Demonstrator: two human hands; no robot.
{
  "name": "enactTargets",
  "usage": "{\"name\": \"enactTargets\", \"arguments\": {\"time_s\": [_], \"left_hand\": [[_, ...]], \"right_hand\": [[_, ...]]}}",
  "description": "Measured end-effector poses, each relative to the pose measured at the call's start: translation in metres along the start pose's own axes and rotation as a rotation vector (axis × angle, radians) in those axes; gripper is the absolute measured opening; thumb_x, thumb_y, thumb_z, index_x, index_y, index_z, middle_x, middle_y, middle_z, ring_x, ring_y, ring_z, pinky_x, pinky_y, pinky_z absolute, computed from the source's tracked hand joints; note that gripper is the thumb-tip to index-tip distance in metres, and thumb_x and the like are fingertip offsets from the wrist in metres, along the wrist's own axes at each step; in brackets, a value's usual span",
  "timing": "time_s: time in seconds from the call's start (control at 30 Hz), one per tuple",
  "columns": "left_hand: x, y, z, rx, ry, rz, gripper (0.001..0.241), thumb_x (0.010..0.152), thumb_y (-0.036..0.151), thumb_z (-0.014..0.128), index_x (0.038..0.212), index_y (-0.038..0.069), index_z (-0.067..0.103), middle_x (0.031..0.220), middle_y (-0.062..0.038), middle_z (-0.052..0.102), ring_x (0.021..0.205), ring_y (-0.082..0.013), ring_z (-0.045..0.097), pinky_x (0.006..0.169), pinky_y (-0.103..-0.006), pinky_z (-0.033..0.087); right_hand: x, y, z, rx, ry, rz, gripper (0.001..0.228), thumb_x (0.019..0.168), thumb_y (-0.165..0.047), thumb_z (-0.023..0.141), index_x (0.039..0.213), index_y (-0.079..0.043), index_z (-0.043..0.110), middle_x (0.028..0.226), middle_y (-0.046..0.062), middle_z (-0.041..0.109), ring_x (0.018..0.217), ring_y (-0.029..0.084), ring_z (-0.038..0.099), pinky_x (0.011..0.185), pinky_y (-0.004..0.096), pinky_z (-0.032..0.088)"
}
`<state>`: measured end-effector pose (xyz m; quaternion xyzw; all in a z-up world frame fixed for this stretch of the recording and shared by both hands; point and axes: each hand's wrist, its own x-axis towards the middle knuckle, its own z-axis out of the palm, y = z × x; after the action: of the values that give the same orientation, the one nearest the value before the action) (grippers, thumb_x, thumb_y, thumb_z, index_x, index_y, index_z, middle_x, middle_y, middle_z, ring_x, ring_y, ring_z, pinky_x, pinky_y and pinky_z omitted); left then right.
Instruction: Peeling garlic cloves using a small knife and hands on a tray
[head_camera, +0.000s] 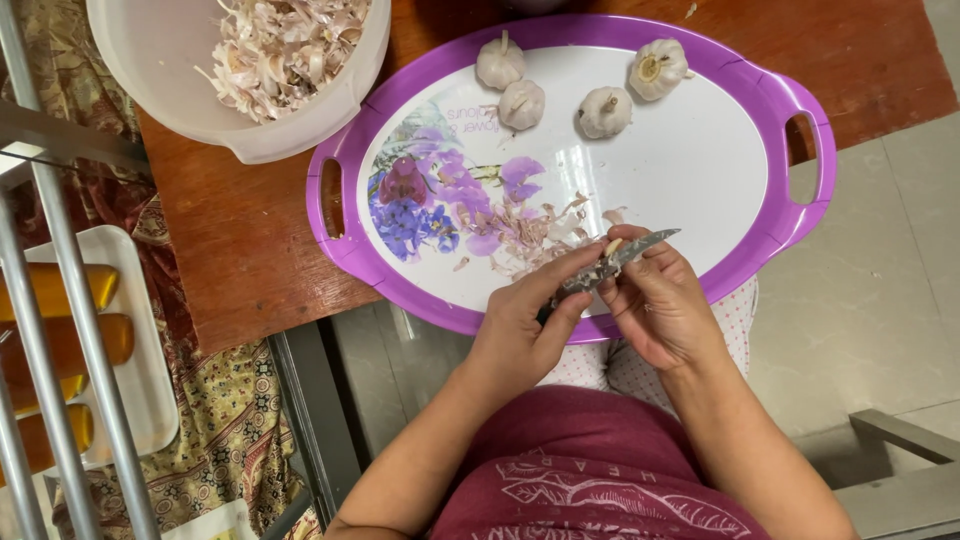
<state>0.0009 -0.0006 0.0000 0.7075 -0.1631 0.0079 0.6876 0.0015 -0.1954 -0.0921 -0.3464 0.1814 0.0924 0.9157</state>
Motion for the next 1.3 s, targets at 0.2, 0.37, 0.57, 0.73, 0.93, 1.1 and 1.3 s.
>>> {"name": "enactTargets", "arguments": {"time_s": [0.2, 0.37, 0.57, 0.73, 0.93, 1.1, 1.3], "left_hand": [[-0.004, -0.007, 0.002, 0.094, -0.004, 0.024, 0.037, 0.105, 0.008, 0.067, 0.141, 0.013, 0.07, 0.119, -0.013, 0.079, 0.106, -0.0318, 0.078, 0.091, -0.0407, 0.063], [-0.001, -0.007, 0.0, 0.193, -0.009, 0.045, 0.034, 0.105, 0.011, 0.066, 0.138, 0.017, 0.072, 0.094, -0.01, 0.078, 0.079, -0.0278, 0.076, 0.073, -0.0365, 0.062], [-0.004, -0.014, -0.006, -0.173, 0.027, -0.151, 0.037, 0.107, 0.007, 0.063, 0.144, 0.009, 0.068, 0.071, -0.005, 0.065, 0.066, -0.007, 0.055, 0.062, -0.0253, 0.051], [-0.002, -0.007, -0.007, -0.041, -0.054, -0.044, 0.042, 0.102, 0.004, 0.07, 0.143, 0.01, 0.068, 0.129, -0.018, 0.077, 0.122, -0.0316, 0.074, 0.101, -0.0441, 0.059], [-0.004, -0.008, -0.002, 0.075, -0.039, 0.002, 0.038, 0.104, 0.009, 0.068, 0.142, 0.013, 0.069, 0.126, -0.015, 0.077, 0.116, -0.0352, 0.075, 0.098, -0.0459, 0.061], [-0.003, -0.001, 0.0, 0.245, -0.025, 0.088, 0.035, 0.106, 0.011, 0.064, 0.141, 0.014, 0.07, 0.107, -0.013, 0.077, 0.097, -0.0324, 0.077, 0.086, -0.0415, 0.064], [-0.004, -0.003, 0.0, 0.33, -0.009, 0.12, 0.034, 0.109, 0.014, 0.061, 0.141, 0.018, 0.07, 0.086, -0.01, 0.072, 0.076, -0.0288, 0.075, 0.069, -0.0376, 0.063]], "right_hand": [[0.0, 0.002, 0.0, 0.0, 0.001, 0.029, 0.038, 0.093, -0.007, 0.077, 0.128, 0.003, 0.065, 0.107, 0.018, 0.077, 0.096, 0.022, 0.078, 0.079, 0.025, 0.066], [0.0, 0.004, -0.003, -0.014, 0.014, 0.037, 0.039, 0.093, -0.007, 0.077, 0.128, 0.005, 0.065, 0.105, 0.017, 0.076, 0.09, 0.018, 0.077, 0.079, 0.023, 0.065], [-0.006, -0.006, 0.016, -0.044, 0.041, 0.036, 0.027, 0.097, -0.007, 0.074, 0.122, 0.003, 0.068, 0.101, 0.016, 0.076, 0.086, 0.018, 0.077, 0.077, 0.024, 0.067], [-0.003, 0.0, 0.003, -0.034, 0.025, 0.0, 0.036, 0.094, -0.004, 0.075, 0.128, 0.006, 0.068, 0.104, 0.019, 0.076, 0.095, 0.023, 0.078, 0.083, 0.026, 0.067], [-0.003, 0.0, 0.002, -0.064, 0.028, -0.02, 0.04, 0.091, -0.005, 0.078, 0.128, 0.006, 0.068, 0.105, 0.017, 0.076, 0.099, 0.024, 0.079, 0.083, 0.029, 0.067], [-0.007, -0.003, 0.012, -0.11, 0.056, -0.041, 0.038, 0.091, -0.003, 0.077, 0.127, 0.006, 0.068, 0.103, 0.015, 0.076, 0.096, 0.023, 0.078, 0.082, 0.028, 0.068], [-0.005, -0.001, 0.009, -0.143, 0.067, -0.073, 0.034, 0.093, 0.0, 0.074, 0.125, 0.008, 0.068, 0.102, 0.016, 0.075, 0.093, 0.022, 0.079, 0.08, 0.028, 0.068]]}}
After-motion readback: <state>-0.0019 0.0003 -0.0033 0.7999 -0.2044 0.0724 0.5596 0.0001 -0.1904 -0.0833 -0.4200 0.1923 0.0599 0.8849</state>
